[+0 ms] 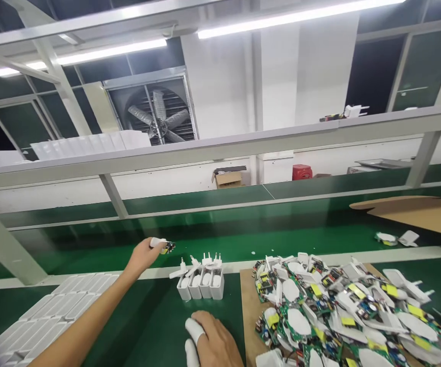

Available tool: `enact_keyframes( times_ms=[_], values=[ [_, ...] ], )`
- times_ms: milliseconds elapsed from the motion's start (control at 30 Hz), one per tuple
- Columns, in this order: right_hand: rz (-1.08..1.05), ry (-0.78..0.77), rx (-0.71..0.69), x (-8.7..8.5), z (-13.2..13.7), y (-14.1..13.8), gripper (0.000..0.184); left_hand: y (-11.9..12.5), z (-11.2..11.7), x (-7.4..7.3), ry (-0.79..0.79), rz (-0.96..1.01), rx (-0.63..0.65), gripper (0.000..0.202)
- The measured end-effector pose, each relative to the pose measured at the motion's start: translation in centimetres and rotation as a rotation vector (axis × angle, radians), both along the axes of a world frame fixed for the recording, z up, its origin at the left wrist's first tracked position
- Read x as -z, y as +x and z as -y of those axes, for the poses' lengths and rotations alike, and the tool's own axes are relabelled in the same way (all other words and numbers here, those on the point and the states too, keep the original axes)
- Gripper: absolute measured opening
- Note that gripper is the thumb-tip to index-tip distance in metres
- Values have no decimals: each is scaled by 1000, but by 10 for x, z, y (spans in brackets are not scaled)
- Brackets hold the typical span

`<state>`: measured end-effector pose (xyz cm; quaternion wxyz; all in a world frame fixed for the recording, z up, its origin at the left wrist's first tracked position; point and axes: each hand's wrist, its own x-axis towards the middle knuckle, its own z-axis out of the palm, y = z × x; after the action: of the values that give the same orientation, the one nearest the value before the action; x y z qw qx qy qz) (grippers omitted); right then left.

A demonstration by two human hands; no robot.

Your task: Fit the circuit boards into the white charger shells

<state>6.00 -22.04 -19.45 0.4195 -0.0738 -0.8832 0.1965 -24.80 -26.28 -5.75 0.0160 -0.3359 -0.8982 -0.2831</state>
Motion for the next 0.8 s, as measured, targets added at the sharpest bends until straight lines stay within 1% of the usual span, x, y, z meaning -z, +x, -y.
enact_keyframes(
  times_ms=[67,133,167,200,233,267,333,367,400,433,467,533,567,600,667,700,800],
  values=[
    [-51,-32,53,-6,-3,2,50,16,24,-22,59,-27,46,32],
    [-94,-143,141,-10,-4,2,48,40,51,-38,80,-9,153,38],
    [-102,-210,180,-11,-5,1,48,53,63,-41,77,35,241,39],
    [-105,-277,214,-10,-6,0,47,67,74,-41,60,147,366,38],
    [-101,-344,248,-8,-7,-2,47,81,83,-37,46,284,458,34],
    [-97,-407,282,-5,-9,-3,47,93,90,-30,27,432,532,31],
    [-95,-513,343,3,-14,-5,46,108,96,-9,-47,695,639,29],
    [-92,-557,357,7,-17,-7,47,110,96,2,-95,769,677,32],
    [-82,-602,352,12,-20,-8,49,110,95,13,-116,788,683,35],
    [-69,-648,338,16,-24,-9,51,106,92,23,-105,754,653,39],
    [-56,-693,326,19,-26,-11,55,101,88,32,-63,687,595,42],
    [-33,-766,314,22,-30,-15,59,91,79,45,76,532,435,49],
    [-27,-787,309,23,-31,-19,60,87,73,51,132,479,373,58],
    [-25,-797,302,23,-31,-23,61,86,67,57,167,454,342,72],
    [-28,-803,260,22,-29,-31,63,88,54,69,225,444,328,101],
    [-29,-804,229,21,-27,-34,63,91,47,74,252,436,326,112],
    [-18,-808,137,22,-20,-40,66,102,30,83,265,394,274,136]
  ],
)
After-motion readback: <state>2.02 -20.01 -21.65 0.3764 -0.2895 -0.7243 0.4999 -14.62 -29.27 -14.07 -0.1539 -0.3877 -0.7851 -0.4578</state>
